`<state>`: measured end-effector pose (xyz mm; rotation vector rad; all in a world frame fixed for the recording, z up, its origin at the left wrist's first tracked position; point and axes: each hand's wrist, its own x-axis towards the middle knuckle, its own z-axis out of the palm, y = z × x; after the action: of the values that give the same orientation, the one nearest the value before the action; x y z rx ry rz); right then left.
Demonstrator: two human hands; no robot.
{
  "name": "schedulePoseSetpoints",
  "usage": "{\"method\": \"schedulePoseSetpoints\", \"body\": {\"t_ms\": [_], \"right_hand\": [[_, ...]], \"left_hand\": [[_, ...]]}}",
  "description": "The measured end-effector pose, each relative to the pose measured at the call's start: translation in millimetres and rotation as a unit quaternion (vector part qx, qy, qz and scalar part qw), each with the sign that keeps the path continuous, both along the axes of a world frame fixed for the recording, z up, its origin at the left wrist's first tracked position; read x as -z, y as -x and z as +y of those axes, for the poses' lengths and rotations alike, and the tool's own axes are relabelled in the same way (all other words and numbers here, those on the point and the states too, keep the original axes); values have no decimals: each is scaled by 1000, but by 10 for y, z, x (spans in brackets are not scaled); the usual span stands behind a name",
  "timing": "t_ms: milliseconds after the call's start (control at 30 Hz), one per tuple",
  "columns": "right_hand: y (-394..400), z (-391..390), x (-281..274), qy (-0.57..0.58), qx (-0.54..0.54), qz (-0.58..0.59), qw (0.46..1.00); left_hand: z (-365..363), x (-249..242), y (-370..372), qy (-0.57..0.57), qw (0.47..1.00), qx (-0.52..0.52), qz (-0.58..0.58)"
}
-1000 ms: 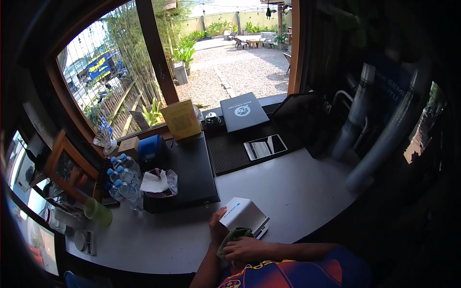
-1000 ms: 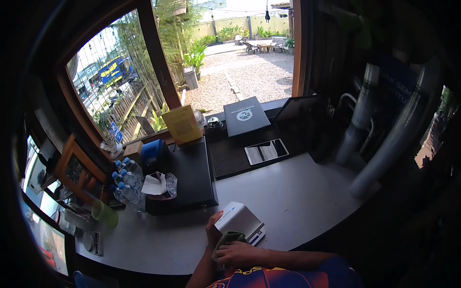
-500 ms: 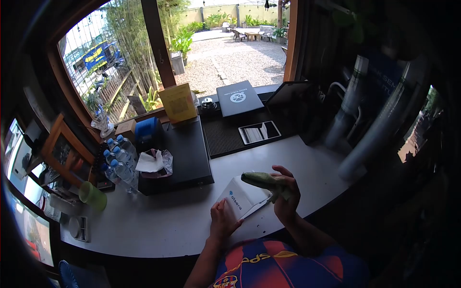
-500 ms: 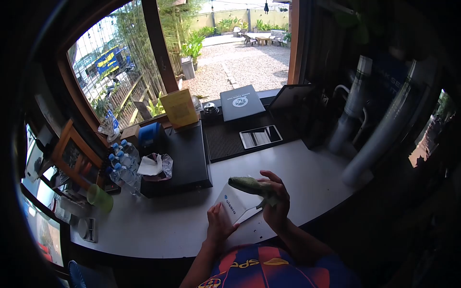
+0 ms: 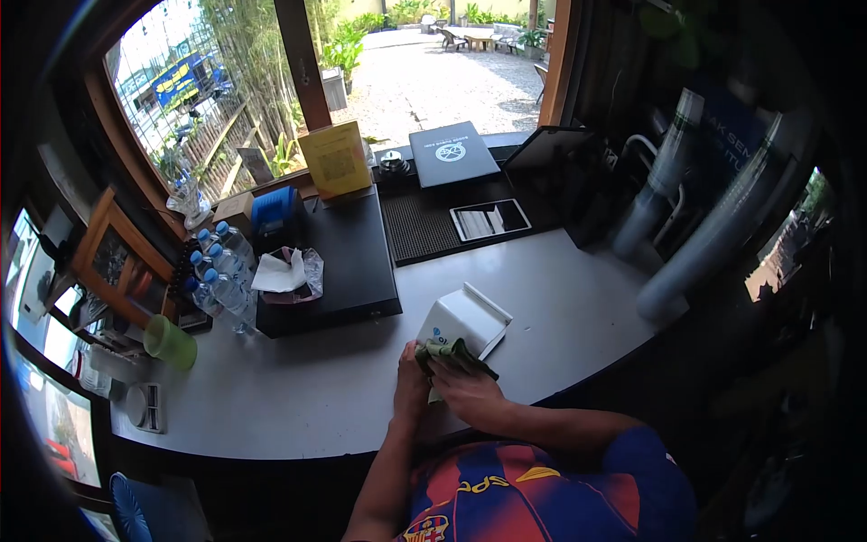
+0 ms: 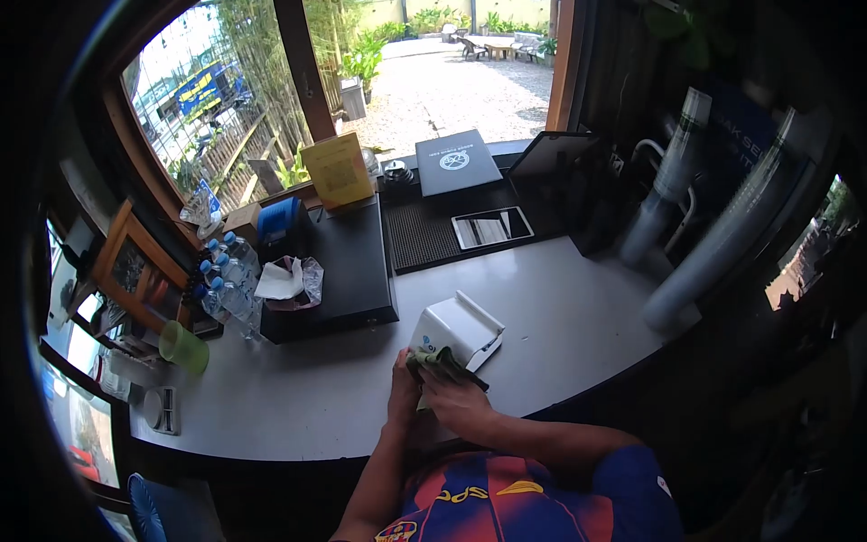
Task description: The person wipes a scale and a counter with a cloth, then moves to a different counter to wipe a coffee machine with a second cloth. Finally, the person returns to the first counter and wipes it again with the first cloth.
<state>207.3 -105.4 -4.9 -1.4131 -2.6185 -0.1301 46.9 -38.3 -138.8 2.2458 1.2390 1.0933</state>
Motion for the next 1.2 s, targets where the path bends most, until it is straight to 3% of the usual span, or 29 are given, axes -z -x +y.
{"method": "schedulePoseSetpoints", "body": {"t_ms": [167,200,267,367,467,500,600,633,733,833,933,1033,1133,1200], "right_hand": [[-241,388,-624,-46,75,6,996],[-287,526,-481,11,124,100,987],[-370,705,-506,123,110,226,960],[-416,859,-474,148,80,259,951],[-518,1084,-329,270,97,411,865],[-512,1044,-498,337,101,502,790],[-627,909,-414,278,147,504,804],[-660,799,-346,209,162,509,819],[-785,441,-455,202,266,396,855],[-864,124,-413,90,198,413,884],[-1057,-103,-610,225,236,380,866],[-1444,-128,-337,322,295,284,854],[-1622,-67,-159,169,382,363,833],[-1758,61,-94,144,410,394,810]], "left_hand": [[-151,-573,-127,54,998,-6,6],[-162,-610,-125,54,998,-12,13],[-157,-650,-127,66,997,-19,28],[-135,-624,-128,59,997,-27,30],[-158,-586,-114,61,997,-26,31],[-158,-589,-115,60,997,-25,30],[-158,-600,-128,59,998,-26,23],[-159,-601,-124,60,998,-28,21],[-162,-594,-115,41,998,-27,30],[-132,-536,-92,54,998,-23,32],[-130,-566,-70,59,998,-17,34],[-126,-590,-56,58,998,-13,9],[-172,-692,-9,91,996,-3,1],[-158,-549,38,78,997,-4,-14]]}}
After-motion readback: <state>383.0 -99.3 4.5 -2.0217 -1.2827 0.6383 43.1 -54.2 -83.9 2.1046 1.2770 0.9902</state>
